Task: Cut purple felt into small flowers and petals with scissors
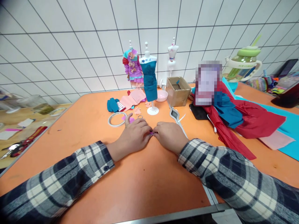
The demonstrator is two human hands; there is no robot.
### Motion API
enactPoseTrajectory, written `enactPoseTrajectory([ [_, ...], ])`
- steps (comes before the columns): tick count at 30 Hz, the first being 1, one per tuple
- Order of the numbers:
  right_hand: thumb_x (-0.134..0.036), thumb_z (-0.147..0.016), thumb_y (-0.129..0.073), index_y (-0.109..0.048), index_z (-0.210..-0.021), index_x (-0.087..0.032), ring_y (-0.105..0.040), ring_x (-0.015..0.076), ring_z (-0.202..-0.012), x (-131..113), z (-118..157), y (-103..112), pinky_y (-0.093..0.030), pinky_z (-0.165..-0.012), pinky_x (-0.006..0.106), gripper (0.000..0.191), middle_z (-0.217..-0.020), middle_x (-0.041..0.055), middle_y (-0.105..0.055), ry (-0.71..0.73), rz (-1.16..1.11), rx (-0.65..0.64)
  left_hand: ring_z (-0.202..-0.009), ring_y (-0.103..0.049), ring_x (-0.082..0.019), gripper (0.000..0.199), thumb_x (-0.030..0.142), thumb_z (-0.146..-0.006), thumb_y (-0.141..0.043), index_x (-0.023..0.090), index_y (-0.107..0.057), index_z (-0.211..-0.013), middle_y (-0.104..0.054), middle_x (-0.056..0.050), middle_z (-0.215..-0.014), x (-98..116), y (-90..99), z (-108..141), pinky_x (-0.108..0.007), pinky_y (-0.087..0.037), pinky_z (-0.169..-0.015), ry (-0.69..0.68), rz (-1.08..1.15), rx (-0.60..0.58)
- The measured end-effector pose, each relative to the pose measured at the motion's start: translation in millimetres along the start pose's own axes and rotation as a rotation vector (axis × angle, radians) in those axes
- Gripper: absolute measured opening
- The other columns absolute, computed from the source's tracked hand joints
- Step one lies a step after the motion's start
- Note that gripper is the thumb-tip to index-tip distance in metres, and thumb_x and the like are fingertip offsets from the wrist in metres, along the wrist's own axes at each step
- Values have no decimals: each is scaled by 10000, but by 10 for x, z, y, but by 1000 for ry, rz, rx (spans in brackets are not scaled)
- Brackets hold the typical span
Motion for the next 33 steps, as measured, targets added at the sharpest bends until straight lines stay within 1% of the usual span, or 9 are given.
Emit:
enactPoseTrajectory([
  [3,-302,-924,-497,-723,-872,-262,-606,151,-793,-6,12,-12,-272,-567,287,236,-866,0,-672,-15,2,6,-917,-557,-234,177,223,-851,-537,212,-689,-761,-651,-26,-753,-2,-6,-2,-632,-39,-1092,-20,12,-9],
  [8,-310,-919,-510,-699,-921,-251,-598,148,-785,-10,16,-39,-281,-574,288,198,-890,3,-665,-64,-28,11,-895,-556,-224,195,228,-866,-528,220,-705,-784,-653,-24,-766,-7,4,-4,-634,-55,-1080,-29,29,-13],
  [11,-303,-926,-505,-694,-970,-246,-600,153,-811,-1,9,-49,-294,-589,290,203,-899,15,-663,-59,-41,-4,-899,-555,-225,194,237,-874,-526,222,-708,-808,-659,-29,-780,-9,11,-7,-622,-105,-1061,-38,31,-21],
  [14,-311,-932,-499,-704,-953,-250,-601,159,-814,16,3,-61,-303,-601,289,214,-895,17,-664,-44,-51,-22,-897,-556,-228,188,241,-866,-530,215,-704,-800,-659,-34,-787,-18,3,-13,-596,-160,-1045,-34,32,-35],
  [19,-275,-940,-478,-677,-915,-206,-600,159,-804,14,-1,-76,-318,-615,277,212,-889,33,-653,-14,-46,-21,-893,-549,-233,183,239,-853,-526,185,-689,-790,-637,-52,-787,-36,-27,-19,-492,-287,-1020,-49,26,-65],
  [23,-282,-963,-434,-651,-935,-191,-595,156,-781,-3,5,-87,-312,-597,273,236,-906,41,-634,47,4,-21,-934,-530,-249,189,292,-838,-559,187,-691,-925,-615,-77,-902,-30,-5,1,-465,-340,-984,-16,59,-45],
  [25,-282,-967,-424,-644,-925,-186,-593,156,-762,-5,13,-83,-304,-585,276,243,-898,42,-628,69,31,-22,-981,-518,-260,194,304,-829,-570,201,-698,-932,-599,-81,-962,-16,17,17,-495,-311,-1004,-5,67,-28],
  [29,-277,-963,-429,-643,-906,-188,-592,158,-722,-5,32,-58,-282,-557,282,238,-882,37,-627,85,66,-17,-1015,-514,-263,155,269,-828,-562,213,-706,-812,-595,-55,-938,3,44,34,-592,-161,-1056,15,64,-12],
  [33,-284,-962,-435,-647,-921,-188,-603,162,-742,-26,39,-62,-291,-565,277,236,-892,37,-641,100,53,4,-1012,-525,-261,121,230,-803,-584,209,-698,-770,-616,-34,-897,11,43,24,-607,-140,-1042,8,85,-13],
])
Point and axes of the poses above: each hand's wrist, its own z-axis away from the middle knuckle, its own y-axis out of the back of the hand, x = y × z, the point moved 2 cm from there along -z, towards the middle knuckle
